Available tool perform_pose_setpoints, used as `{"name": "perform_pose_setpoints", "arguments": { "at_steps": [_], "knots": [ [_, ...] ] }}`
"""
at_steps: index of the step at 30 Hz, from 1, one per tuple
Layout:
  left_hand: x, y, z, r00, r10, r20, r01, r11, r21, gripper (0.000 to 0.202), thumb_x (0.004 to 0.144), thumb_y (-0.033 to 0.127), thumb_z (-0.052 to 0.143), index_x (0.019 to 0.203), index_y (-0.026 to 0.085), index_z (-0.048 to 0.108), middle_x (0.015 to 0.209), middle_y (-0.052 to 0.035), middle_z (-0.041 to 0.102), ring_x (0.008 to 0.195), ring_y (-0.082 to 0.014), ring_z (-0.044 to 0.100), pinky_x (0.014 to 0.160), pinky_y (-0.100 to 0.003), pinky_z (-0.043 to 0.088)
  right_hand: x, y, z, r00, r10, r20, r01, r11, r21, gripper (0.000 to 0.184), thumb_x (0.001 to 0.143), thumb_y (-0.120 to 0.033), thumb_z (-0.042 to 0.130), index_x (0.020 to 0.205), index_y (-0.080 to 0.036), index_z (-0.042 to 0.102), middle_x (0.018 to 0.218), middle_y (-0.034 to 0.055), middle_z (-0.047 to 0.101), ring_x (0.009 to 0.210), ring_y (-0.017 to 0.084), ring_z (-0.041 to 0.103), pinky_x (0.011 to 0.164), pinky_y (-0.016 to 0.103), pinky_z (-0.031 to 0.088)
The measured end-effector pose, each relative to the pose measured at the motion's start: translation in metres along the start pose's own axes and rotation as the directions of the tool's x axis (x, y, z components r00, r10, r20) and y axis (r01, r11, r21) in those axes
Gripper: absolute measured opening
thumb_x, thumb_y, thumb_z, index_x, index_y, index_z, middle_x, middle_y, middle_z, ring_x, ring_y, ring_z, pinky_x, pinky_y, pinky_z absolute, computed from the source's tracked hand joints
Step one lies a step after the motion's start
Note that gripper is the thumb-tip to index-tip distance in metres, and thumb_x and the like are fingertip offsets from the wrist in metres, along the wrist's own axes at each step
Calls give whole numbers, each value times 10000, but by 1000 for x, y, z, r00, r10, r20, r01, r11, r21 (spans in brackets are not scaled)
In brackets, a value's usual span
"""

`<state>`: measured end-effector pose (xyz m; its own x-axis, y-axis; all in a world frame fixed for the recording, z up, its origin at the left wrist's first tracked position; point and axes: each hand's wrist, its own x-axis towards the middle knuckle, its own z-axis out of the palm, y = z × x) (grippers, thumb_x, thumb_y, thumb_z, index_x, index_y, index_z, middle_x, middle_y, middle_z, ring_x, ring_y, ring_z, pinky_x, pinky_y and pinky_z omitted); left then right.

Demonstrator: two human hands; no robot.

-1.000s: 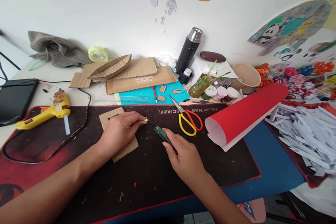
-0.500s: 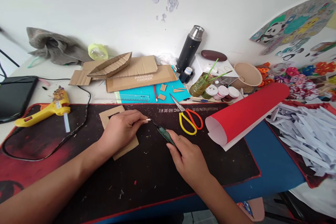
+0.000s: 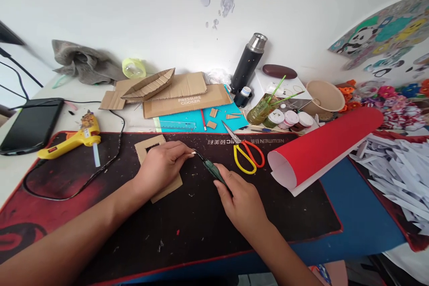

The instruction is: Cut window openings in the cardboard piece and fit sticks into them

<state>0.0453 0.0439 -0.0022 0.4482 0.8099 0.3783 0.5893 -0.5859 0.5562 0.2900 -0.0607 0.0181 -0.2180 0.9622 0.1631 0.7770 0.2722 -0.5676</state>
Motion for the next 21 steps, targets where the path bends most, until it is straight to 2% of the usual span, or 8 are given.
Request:
{"name": "perform_pose_setpoints", "arguments": {
  "at_steps": [3,9,14,21],
  "knots": [
    [0,0,0,999,-34,11,34,999,-8,260,1088,323,575,948,231,773,975,-29,834,882,-207,792,824,-322,601,2,-1,1,1000,-4,8,4,1000,-1,432,1154,-350,424,1505,-205,629,1096,111,804,948,241,800,826,323,654],
    [1,0,-1,1000,-5,18,5,1000,-14,271,1082,337,579,940,241,790,958,-33,834,872,-206,788,801,-318,604,-2,1,-2,1000,-6,12,6,1000,-22,428,1153,-346,428,1508,-221,630,1120,117,807,938,238,803,843,334,662],
    [1,0,-1,999,-43,7,44,999,-29,259,1082,329,588,940,235,782,955,-21,836,865,-199,794,806,-311,600,-1,0,0,1000,-2,6,2,1000,1,428,1149,-337,436,1503,-200,633,1106,116,806,948,245,805,847,335,662],
    [1,1,-1,1000,-15,7,15,1000,-19,267,1084,333,580,940,235,783,955,-25,834,871,-205,788,807,-317,593,0,-1,0,1000,-3,9,3,1000,-14,427,1147,-329,435,1504,-203,633,1123,116,806,952,240,802,829,317,655]
  ]
}}
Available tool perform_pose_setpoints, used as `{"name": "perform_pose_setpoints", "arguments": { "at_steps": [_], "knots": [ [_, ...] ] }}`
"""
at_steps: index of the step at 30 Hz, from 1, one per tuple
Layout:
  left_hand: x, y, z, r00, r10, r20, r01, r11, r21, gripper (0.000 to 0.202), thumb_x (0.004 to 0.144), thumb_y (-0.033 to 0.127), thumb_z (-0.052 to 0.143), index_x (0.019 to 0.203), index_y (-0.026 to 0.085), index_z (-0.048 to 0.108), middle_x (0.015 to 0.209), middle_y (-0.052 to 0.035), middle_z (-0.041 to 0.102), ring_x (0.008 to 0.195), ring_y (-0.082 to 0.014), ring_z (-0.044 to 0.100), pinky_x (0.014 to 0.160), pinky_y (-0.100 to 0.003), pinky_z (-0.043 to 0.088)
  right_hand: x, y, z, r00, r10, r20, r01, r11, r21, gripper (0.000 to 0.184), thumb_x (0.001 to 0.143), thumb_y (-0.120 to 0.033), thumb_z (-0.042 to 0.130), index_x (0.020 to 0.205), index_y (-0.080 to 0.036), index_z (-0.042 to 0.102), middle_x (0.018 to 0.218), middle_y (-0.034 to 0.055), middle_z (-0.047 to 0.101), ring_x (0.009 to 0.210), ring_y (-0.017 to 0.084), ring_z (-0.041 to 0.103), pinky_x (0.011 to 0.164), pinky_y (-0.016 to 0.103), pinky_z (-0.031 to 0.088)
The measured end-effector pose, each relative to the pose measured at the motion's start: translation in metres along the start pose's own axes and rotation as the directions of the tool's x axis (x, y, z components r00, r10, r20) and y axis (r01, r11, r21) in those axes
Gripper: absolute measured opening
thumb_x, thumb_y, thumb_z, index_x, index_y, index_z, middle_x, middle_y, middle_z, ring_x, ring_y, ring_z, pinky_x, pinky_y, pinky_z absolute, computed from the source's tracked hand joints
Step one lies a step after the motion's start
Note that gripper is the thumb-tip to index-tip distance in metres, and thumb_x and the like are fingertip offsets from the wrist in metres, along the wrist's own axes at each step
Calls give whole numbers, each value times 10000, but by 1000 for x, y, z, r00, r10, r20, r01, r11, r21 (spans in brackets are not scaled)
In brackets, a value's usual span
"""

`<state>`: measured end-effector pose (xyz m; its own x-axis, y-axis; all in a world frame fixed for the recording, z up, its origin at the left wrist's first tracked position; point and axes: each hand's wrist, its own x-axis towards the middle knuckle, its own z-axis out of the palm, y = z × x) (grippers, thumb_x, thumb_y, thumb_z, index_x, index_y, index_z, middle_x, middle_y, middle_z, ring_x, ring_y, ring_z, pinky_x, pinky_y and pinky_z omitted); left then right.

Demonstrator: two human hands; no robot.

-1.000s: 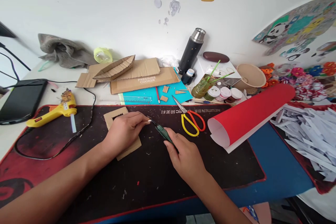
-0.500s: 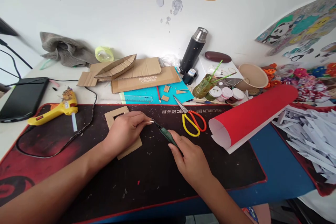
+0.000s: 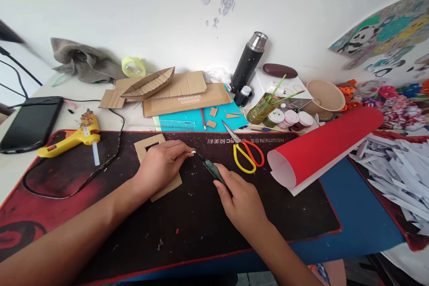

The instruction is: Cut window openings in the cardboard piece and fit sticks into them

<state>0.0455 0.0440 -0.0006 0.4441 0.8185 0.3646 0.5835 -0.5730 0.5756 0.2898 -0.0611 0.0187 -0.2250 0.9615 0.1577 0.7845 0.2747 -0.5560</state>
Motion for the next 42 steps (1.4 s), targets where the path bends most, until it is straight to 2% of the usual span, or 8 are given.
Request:
{"name": "perform_pose_setpoints", "arguments": {
  "at_steps": [9,15,20,26,29,33,38,42],
  "knots": [
    [1,1,-2,999,-50,11,51,998,-33,275,1070,368,584,925,245,783,935,-24,834,854,-210,785,798,-326,601,-5,1,0,1000,12,10,-12,1000,-16,437,1149,-347,429,1520,-223,623,1115,114,805,954,244,803,821,323,657],
    [1,1,-2,998,-68,-4,68,997,-35,279,1077,367,577,933,242,780,943,-20,836,848,-209,789,786,-317,587,2,-3,0,998,69,11,-70,978,196,417,1119,-317,483,1488,-224,654,1233,111,799,1097,253,786,946,346,635],
    [1,2,-3,999,-51,0,51,997,-51,262,1069,357,593,933,240,783,918,-12,823,829,-198,776,787,-304,579,6,-4,-10,963,209,172,-265,853,450,401,1094,-397,538,1432,-256,701,917,36,767,775,194,725,736,306,612],
    [1,3,-2,998,-69,1,69,997,-32,299,1078,377,567,923,235,781,927,-20,826,833,-202,774,777,-306,571,6,-3,-9,887,285,363,-460,605,650,494,1091,-501,547,1505,-246,641,759,-41,565,492,93,426,457,222,389],
    [1,3,-2,997,-80,10,81,996,-38,310,1079,397,564,928,234,781,933,-21,826,841,-205,776,781,-308,570,4,-4,-7,921,266,285,-387,712,585,453,1094,-464,542,1474,-253,670,781,-21,623,558,119,524,530,236,465],
    [2,3,-2,997,-82,12,83,995,-56,311,1079,395,568,920,232,780,930,-18,829,842,-202,779,801,-307,575,2,-7,-7,965,220,143,-260,881,396,433,1097,-392,523,1465,-228,682,934,46,765,813,201,723,812,325,602],
    [2,2,-2,998,-57,6,58,997,-60,309,1084,396,570,928,235,782,926,-14,829,836,-200,779,798,-304,579,-1,-5,-10,984,153,91,-172,950,261,414,1109,-340,507,1479,-234,661,1279,84,797,1166,252,770,1023,370,608],
    [2,0,-1,999,-45,3,45,998,-46,299,1088,387,575,934,233,780,932,-10,828,838,-197,781,795,-302,578,-4,-4,-10,992,115,51,-121,980,160,415,1115,-317,498,1492,-231,650,1330,92,787,1183,264,779,1012,377,635]
  ]
}}
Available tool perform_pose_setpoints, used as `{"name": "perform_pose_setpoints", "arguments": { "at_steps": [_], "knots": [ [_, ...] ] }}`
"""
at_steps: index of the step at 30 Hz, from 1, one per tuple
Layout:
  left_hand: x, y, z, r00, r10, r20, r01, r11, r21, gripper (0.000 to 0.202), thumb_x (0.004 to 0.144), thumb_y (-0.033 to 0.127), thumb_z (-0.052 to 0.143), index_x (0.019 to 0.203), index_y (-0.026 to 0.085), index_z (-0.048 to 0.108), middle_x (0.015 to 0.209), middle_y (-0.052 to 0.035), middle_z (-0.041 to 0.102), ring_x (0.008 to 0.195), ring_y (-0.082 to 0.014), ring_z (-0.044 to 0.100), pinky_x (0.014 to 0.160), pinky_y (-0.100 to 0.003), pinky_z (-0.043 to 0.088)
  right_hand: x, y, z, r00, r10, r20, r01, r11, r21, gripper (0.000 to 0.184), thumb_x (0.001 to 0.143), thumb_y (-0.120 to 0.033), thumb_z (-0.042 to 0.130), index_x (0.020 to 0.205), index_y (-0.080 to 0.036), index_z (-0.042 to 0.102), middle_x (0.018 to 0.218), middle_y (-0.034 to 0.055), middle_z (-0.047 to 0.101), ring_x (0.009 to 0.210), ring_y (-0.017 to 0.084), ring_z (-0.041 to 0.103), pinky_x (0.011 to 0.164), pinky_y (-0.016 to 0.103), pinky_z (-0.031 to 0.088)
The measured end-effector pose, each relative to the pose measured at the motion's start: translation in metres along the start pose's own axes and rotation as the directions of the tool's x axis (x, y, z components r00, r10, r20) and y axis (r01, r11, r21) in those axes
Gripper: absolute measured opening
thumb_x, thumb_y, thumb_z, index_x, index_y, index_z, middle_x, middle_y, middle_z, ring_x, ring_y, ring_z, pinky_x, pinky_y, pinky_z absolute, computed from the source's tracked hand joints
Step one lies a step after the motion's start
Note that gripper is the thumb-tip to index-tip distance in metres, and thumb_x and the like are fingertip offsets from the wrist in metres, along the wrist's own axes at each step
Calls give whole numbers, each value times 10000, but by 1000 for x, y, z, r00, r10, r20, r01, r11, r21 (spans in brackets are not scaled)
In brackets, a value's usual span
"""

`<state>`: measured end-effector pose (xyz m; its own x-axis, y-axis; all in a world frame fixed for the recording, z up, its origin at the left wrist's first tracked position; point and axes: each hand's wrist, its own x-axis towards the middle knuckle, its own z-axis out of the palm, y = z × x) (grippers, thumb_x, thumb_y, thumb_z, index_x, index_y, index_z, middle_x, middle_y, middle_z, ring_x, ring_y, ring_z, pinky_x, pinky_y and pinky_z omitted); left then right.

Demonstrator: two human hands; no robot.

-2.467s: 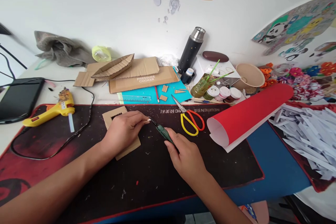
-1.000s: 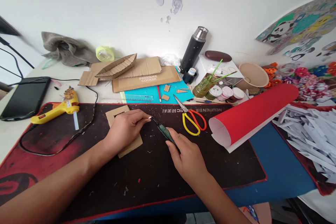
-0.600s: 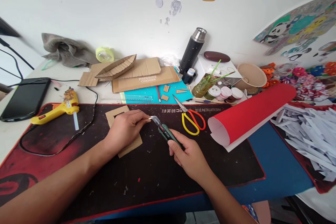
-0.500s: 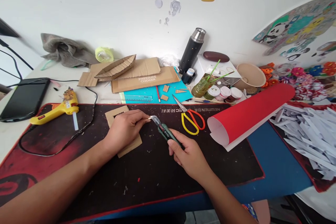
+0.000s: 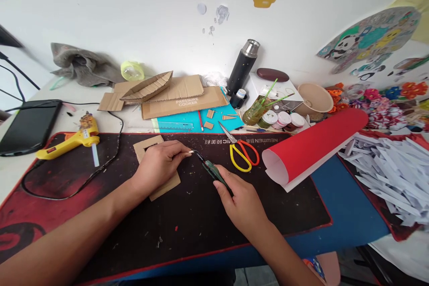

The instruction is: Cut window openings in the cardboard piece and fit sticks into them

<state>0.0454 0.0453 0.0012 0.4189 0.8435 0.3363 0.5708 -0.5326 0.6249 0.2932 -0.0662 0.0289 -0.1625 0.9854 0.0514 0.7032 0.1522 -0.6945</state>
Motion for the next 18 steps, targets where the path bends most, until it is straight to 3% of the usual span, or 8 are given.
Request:
{"name": "perform_pose_setpoints", "arguments": {
  "at_steps": [11,18],
  "knots": [
    [-2,0,3,994,102,-34,-100,992,80,265,1093,307,579,929,216,767,927,-13,818,838,-191,775,775,-299,573,0,5,11,994,-99,-46,92,987,-131,417,1134,-308,466,1506,-206,624,1268,124,799,1121,270,800,977,377,655],
    [-2,0,3,997,72,-28,-70,996,59,258,1090,325,594,929,221,766,930,-9,820,847,-193,779,780,-299,574,-2,6,10,993,-106,-42,97,981,-169,417,1134,-307,465,1511,-221,619,1224,122,805,1075,269,806,925,369,666]
  ]
}}
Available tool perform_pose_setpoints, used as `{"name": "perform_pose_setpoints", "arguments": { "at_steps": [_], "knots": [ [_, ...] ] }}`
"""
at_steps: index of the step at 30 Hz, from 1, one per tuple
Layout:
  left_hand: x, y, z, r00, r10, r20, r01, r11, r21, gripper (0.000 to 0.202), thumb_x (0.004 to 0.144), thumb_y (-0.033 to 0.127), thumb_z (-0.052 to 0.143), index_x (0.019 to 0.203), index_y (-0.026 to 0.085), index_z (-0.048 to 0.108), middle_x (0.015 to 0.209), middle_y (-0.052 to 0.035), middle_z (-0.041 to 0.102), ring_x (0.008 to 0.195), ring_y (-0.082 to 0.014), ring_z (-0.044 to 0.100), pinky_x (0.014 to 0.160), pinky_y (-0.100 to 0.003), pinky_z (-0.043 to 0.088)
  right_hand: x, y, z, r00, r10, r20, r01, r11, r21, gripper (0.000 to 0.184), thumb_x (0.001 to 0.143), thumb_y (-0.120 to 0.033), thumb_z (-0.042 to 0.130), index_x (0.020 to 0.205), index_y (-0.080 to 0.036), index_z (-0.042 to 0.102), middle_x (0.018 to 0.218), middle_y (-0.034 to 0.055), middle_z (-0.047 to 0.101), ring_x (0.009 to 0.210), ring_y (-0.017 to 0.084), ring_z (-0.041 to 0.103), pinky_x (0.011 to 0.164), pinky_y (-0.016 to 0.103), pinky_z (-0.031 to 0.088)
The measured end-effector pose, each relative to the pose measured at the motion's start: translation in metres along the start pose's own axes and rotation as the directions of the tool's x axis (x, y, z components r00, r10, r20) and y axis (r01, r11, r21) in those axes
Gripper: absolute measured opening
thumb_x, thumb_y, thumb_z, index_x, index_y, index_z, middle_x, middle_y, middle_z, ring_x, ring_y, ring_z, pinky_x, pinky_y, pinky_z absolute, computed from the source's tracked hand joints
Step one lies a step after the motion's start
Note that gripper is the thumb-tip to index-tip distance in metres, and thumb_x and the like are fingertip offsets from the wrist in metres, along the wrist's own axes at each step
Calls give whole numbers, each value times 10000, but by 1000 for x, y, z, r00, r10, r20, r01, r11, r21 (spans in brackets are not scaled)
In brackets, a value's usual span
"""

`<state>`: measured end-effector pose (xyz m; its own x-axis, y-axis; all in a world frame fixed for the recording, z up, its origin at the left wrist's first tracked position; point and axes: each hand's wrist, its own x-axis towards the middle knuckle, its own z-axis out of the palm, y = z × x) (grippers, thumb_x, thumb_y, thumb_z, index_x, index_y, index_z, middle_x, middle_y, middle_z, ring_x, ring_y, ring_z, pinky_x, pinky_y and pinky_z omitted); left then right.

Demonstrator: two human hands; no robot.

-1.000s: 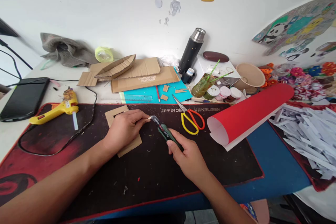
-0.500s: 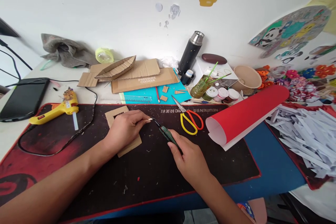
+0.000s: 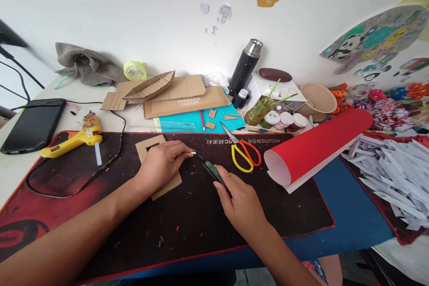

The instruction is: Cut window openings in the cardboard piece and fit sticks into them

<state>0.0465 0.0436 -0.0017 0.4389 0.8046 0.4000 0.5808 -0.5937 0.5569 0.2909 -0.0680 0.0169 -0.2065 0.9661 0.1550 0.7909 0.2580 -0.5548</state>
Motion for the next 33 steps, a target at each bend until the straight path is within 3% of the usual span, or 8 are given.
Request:
{"name": "perform_pose_setpoints", "arguments": {
  "at_steps": [10,19,24,29,33],
  "knots": [
    [0,0,0,999,-36,-8,36,999,11,290,1088,345,570,930,225,781,931,-20,829,833,-204,785,777,-316,588,10,-4,5,1000,2,-13,-2,999,40,422,1133,-310,457,1508,-205,622,1161,111,811,1016,259,807,876,356,661],
    [13,-1,-13,995,-82,56,81,997,20,278,1056,371,575,1011,254,823,1068,-37,858,955,-245,809,862,-347,633,25,-13,-8,999,-9,34,11,999,-45,429,1137,-313,448,1514,-195,615,1131,114,801,1022,268,795,869,345,634],
    [16,1,-17,993,-116,3,117,992,-44,280,1049,386,588,971,273,832,989,-24,860,884,-234,807,841,-352,644,35,-16,-10,999,-34,1,34,996,-84,434,1136,-315,447,1519,-195,612,1151,121,802,996,265,798,854,353,635],
    [13,10,-20,995,-81,-53,77,995,-65,266,1059,371,604,983,259,833,1009,-30,861,907,-229,811,822,-327,641,34,-20,-19,998,-54,-28,51,994,-99,435,1140,-325,436,1506,-194,631,1157,130,805,997,268,803,849,346,642],
    [9,8,-14,992,-103,-70,99,994,-55,245,1058,364,619,1013,251,832,1027,-30,862,926,-233,816,837,-328,638,30,-19,-17,998,-59,-22,56,993,-106,445,1141,-323,430,1516,-184,624,1149,139,808,1010,277,806,874,361,646]
  ]
}}
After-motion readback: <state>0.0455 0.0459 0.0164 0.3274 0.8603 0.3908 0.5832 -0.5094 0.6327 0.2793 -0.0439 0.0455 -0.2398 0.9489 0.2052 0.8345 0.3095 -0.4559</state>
